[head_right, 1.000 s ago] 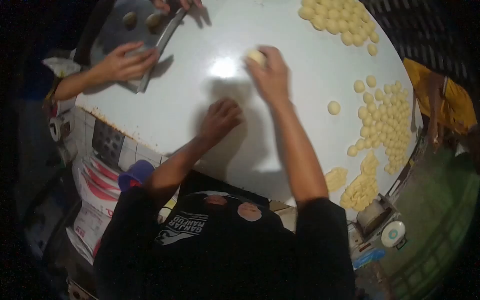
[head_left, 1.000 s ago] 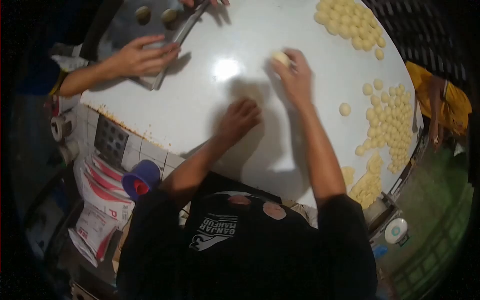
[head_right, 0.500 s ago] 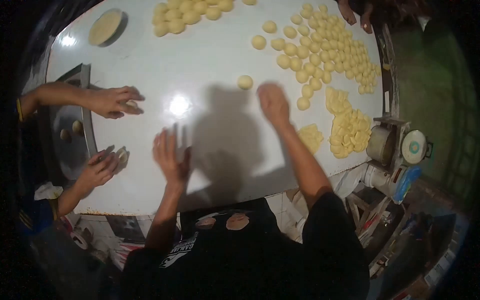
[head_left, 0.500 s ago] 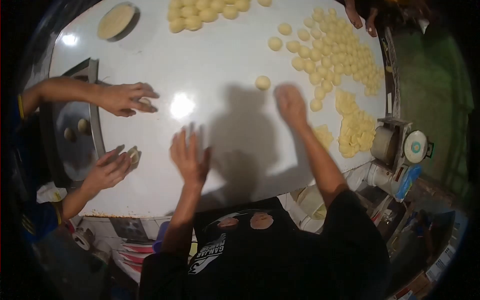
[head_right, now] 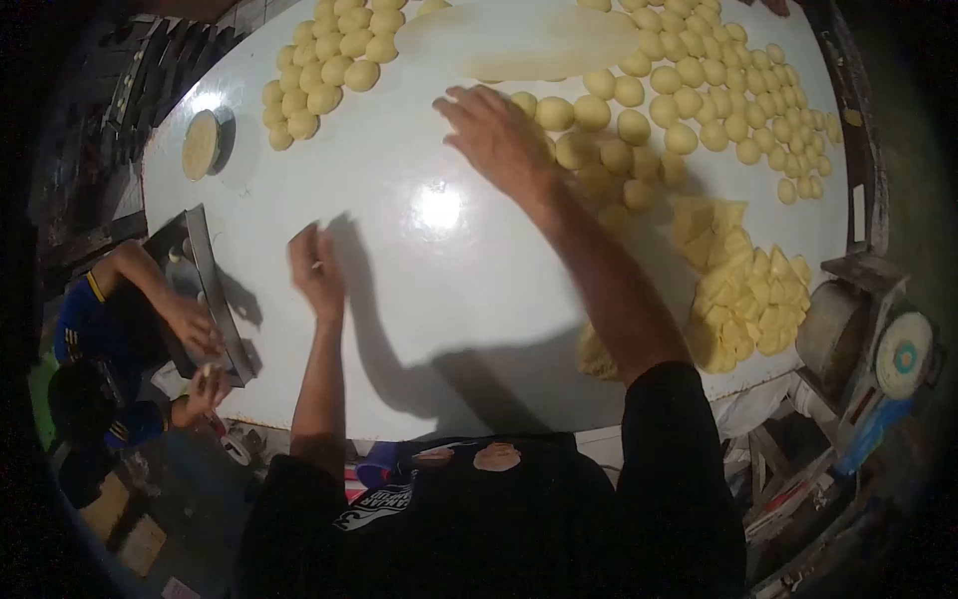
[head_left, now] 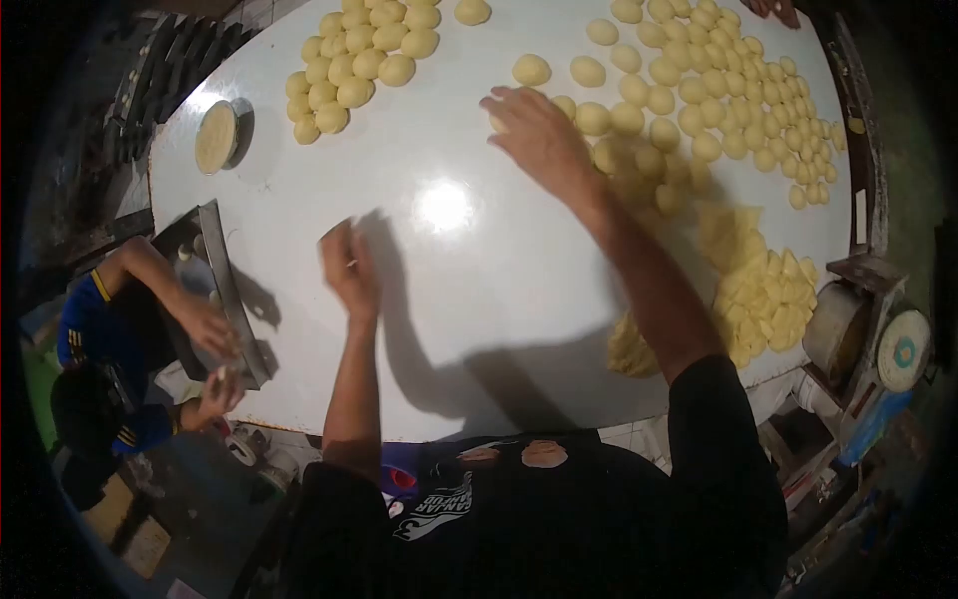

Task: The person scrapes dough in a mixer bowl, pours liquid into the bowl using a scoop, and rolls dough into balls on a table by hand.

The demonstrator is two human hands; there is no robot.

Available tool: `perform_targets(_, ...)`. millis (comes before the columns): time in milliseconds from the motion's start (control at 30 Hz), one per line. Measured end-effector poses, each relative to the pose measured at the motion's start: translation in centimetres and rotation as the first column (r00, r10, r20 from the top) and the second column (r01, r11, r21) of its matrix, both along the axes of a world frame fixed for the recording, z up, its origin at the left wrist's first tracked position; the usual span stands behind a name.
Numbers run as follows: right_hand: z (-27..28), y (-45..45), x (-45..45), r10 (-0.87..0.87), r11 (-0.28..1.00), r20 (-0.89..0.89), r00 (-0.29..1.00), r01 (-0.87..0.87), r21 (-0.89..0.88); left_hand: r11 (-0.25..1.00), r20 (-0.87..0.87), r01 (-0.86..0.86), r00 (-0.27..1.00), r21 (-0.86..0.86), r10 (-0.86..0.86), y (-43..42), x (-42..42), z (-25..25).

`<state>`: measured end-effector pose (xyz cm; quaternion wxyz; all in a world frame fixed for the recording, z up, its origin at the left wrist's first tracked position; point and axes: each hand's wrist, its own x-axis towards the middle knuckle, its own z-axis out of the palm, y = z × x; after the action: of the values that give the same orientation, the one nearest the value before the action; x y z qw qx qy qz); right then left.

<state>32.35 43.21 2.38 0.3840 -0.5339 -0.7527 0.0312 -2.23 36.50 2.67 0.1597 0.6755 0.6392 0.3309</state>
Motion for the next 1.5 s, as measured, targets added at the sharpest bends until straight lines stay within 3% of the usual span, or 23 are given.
perform_targets(167,-1.0,-1.3,-5.3,-0.036,0.964,-0.080,0.996,0.014,-0.264,0.977,-0.153,-0.121,0.984,-0.178,0.094,-4.5,-7.8,0.0)
perform_targets(200,-0.6,-3.5,-6.6,0.206,0.930,-0.006,0.979,-0.197,-0.311,0.954,-0.126,-0.185,0.979,-0.237,0.159,-7.0,-8.7,0.8)
perform_targets(333,-2.2,-12.2,-12.1,0.684,0.626,-0.104,0.722,-0.654,-0.424,0.823,-0.242,0.468,0.800,-0.324,-0.550,-14.8,-12.9,-1.1)
perform_targets(400,-2.6,-11.2,-14.6,0.596,0.774,0.063,0.801,-0.551,-0.312,0.944,-0.521,0.301,0.788,-0.138,-0.327,-11.3,-12.1,-2.6)
perform_targets(500,-3.0,-11.1,-23.2,0.171,0.953,0.012,0.985,-0.162,-0.257,0.999,-0.195,-0.007,0.981,-0.048,-0.003,-8.8,-4.8,-2.5)
perform_targets(533,-4.0,-14.0,-24.3,0.284,0.885,0.154,0.946,-0.197,-0.423,0.991,-0.125,0.111,0.985,-0.072,-0.119,-11.8,-5.8,-3.0)
perform_targets(633,-5.3,-17.5,-19.5,0.539,0.766,-0.028,0.842,-0.503,-0.400,0.875,0.041,0.484,0.874,0.012,-0.484,-15.7,-13.5,-3.5)
perform_targets(700,-4.7,-15.1,-17.0,0.629,0.755,0.083,0.773,-0.583,-0.299,0.929,-0.351,0.341,0.860,-0.147,-0.371,-13.4,-18.0,-4.7)
perform_targets(733,-3.1,-12.3,-19.3,0.635,0.705,0.245,0.732,-0.420,-0.571,0.963,-0.317,0.270,0.912,-0.007,-0.259,-10.3,-16.1,-4.1)
perform_targets(767,-2.2,-10.6,-22.2,0.444,0.864,0.181,0.878,-0.366,-0.346,0.978,-0.158,0.172,0.975,0.116,-0.153,-8.0,-12.9,-2.8)
perform_targets(833,-3.6,-12.5,-28.7,-0.048,0.928,0.152,0.987,0.100,-0.359,0.987,-0.025,0.158,0.987,0.023,-0.158,-10.1,-10.1,-4.1)
perform_targets(867,-5.9,-15.3,-28.9,0.075,0.938,0.282,0.956,0.028,-0.346,0.937,-0.081,0.271,0.952,-0.222,-0.294,-12.5,-10.5,-5.0)
perform_targets(900,-5.8,-16.4,-27.2,0.066,0.942,0.290,0.955,0.036,-0.333,0.904,0.073,0.427,0.901,0.028,-0.428,-13.7,-12.4,-2.5)
perform_targets(967,-5.3,-17.3,-21.7,0.467,0.798,0.043,0.883,-0.399,-0.452,0.835,0.143,0.534,0.823,0.135,-0.550,-13.3,-19.0,-5.5)
perform_targets(1033,-3.8,-13.1,-22.9,0.432,0.874,0.152,0.889,-0.371,-0.312,0.939,-0.241,0.334,0.920,0.076,-0.308,-9.8,-19.2,-3.9)
perform_targets(1133,-4.8,-12.3,-29.8,-0.172,0.942,0.244,0.954,0.232,-0.242,0.983,-0.050,0.186,0.981,0.002,-0.185,-8.7,-12.3,-3.9)
perform_targets(1167,-5.3,-13.1,-28.6,-0.179,0.949,0.238,0.955,0.231,-0.215,0.926,0.033,0.377,0.926,-0.022,-0.377,-11.4,-12.8,-5.5)
perform_targets(1233,-4.9,-16.8,-23.9,0.357,0.924,0.056,0.932,-0.344,-0.166,0.849,0.154,0.522,0.835,0.082,-0.528,-13.2,-16.6,-4.6)
perform_targets(1267,-5.4,-15.8,-21.7,0.372,0.878,0.070,0.926,-0.326,-0.349,0.877,0.019,0.473,0.879,0.084,-0.476,-12.3,-18.7,-4.9)
perform_targets(1333,-3.0,-12.7,-24.0,0.115,0.964,0.488,0.865,0.023,-0.266,0.965,-0.248,0.254,0.933,-0.059,-0.261,-9.9,-18.4,-3.7)
perform_targets(1367,-1.3,-11.0,-25.7,0.054,0.915,0.233,0.971,0.045,-0.401,0.994,-0.121,0.092,0.989,0.053,-0.085,-8.4,-15.5,-2.9)
perform_targets(1433,-4.1,-12.5,-27.1,-0.035,0.932,0.178,0.983,0.096,-0.349,0.996,-0.030,0.090,0.996,0.016,-0.089,-10.1,-12.7,-3.1)
perform_targets(1500,-6.1,-15.3,-23.7,0.234,0.958,0.053,0.971,-0.220,-0.185,0.980,-0.029,0.199,0.979,-0.019,-0.200,-13.4,-14.3,-3.5)
